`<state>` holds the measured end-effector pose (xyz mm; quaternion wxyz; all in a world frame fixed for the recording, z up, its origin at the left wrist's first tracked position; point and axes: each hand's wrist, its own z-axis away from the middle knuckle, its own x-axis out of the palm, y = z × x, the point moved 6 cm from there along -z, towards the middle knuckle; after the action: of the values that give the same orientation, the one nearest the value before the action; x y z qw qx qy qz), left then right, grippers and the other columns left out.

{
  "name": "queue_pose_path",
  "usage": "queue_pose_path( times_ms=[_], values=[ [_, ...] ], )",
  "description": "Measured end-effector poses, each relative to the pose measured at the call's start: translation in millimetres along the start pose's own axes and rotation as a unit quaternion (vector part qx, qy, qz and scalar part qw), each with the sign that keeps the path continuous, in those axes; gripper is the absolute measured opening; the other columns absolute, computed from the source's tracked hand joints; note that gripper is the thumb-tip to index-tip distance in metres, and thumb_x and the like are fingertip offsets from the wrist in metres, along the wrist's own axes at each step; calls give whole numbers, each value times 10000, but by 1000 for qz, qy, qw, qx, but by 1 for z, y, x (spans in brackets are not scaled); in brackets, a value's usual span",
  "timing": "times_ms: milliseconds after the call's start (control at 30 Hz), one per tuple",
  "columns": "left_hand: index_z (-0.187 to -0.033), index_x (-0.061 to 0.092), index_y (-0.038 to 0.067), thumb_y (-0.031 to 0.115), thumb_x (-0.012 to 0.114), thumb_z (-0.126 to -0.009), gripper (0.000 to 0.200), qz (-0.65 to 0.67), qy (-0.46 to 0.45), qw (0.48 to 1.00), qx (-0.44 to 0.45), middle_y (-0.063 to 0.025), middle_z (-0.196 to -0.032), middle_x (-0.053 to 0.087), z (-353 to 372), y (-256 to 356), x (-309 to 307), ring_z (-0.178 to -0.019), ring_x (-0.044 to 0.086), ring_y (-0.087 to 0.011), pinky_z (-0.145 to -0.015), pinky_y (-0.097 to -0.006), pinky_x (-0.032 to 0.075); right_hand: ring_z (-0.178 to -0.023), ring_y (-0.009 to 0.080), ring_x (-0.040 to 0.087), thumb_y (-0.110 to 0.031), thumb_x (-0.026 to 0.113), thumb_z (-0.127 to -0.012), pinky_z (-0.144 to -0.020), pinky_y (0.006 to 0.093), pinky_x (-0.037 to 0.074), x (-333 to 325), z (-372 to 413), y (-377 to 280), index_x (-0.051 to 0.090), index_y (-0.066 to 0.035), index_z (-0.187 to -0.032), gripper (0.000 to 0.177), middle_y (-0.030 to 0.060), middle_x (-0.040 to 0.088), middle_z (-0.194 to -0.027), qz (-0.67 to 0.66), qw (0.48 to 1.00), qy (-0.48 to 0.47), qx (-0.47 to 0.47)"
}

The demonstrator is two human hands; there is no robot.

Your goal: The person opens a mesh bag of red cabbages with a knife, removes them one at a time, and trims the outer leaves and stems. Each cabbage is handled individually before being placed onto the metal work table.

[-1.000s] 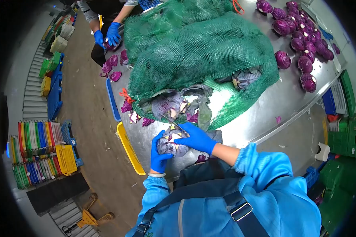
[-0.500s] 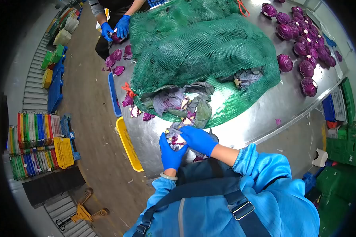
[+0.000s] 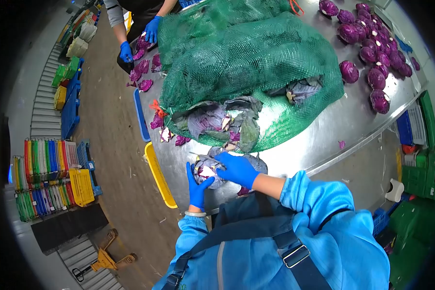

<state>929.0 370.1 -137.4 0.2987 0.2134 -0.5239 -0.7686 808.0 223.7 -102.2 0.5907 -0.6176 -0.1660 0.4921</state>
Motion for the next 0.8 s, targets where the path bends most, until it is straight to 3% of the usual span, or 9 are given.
queue_pose_path(
  times_ms=[133, 267, 300, 400, 467, 600, 633, 733, 800],
  values=[
    [-1496, 171, 97, 76, 844, -632, 1095, -47, 6, 998, 43, -163, -1479, 258, -1, -8, -13, -1315, 361, -285, -1076, -375, 350, -860, 365, 640, -299, 631, -788, -739, 461, 511, -20, -33, 46, 601, -89, -1129, 402, 181, 655, -961, 117, 992, 44, 29],
    [-1426, 275, 58, 121, 866, -639, 986, -76, 112, 990, -32, -154, -1370, 367, 19, -9, -8, -1224, 446, -279, -1004, -372, 425, -829, 348, 639, -258, 613, -798, -713, 449, 516, -22, -8, -32, 612, -129, -1094, 323, 149, 648, -968, 52, 991, 9, -121],
    [-1413, 286, 46, 119, 868, -634, 975, -70, 122, 988, -58, -151, -1346, 384, 18, -13, -7, -1203, 460, -281, -992, -375, 438, -824, 337, 642, -253, 613, -803, -700, 439, 519, -10, -8, -35, 616, -144, -1078, 296, 128, 645, -985, 130, 980, -26, -151],
    [-1390, 312, 43, 52, 843, -611, 943, 9, 105, 993, -56, -146, -1308, 426, 19, -32, -2, -1149, 509, -274, -967, -366, 459, -832, 329, 661, -382, 640, -801, -716, 427, 531, 13, -15, -27, 642, -152, -1067, 352, 128, 663, -1003, 43, 979, -24, -199],
    [-1392, 314, 47, 17, 826, -599, 944, 16, 43, 998, -31, -146, -1311, 430, 22, -11, 3, -1148, 513, -270, -967, -357, 457, -834, 333, 664, -473, 606, -810, -726, 423, 530, 11, -37, -13, 689, -139, -991, 388, 143, 679, -943, 171, 975, -122, -72],
    [-1359, 407, 41, -70, 703, -622, 802, -145, -18, 981, 128, -132, -1281, 484, 10, 9, -10, -1154, 516, -250, -976, -353, 448, -820, 371, 646, -523, 589, -807, -696, 464, 513, 10, -47, 15, 697, -91, -862, 449, 184, 668, -857, 131, 988, -78, -31],
    [-1329, 451, 36, -82, 619, -669, 692, -8, -9, 997, 71, -124, -1269, 498, 11, 8, -14, -1156, 518, -235, -969, -345, 446, -803, 381, 639, -495, 625, -800, -696, 479, 504, 6, -41, 19, 669, -73, -908, 437, 188, 661, -859, 128, 989, -79, -14],
    [-1342, 435, 26, -45, 581, -753, 611, 33, 141, 988, -47, -126, -1292, 487, 12, -25, -47, -1160, 518, -221, -967, -333, 440, -844, 375, 640, -443, 659, -799, -737, 473, 506, -22, -24, 2, 631, -82, -1043, 436, 183, 655, -949, 84, 991, 103, 12],
    [-1356, 410, 1, 57, 594, -845, 546, 5, 155, 984, -84, -153, -1323, 460, 21, -39, -39, -1190, 488, -241, -997, -343, 408, -890, 353, 643, -405, 678, -806, -770, 443, 510, -12, -19, -19, 576, -83, -1181, 505, 174, 634, -1078, 62, 991, 55, -104]
  ],
)
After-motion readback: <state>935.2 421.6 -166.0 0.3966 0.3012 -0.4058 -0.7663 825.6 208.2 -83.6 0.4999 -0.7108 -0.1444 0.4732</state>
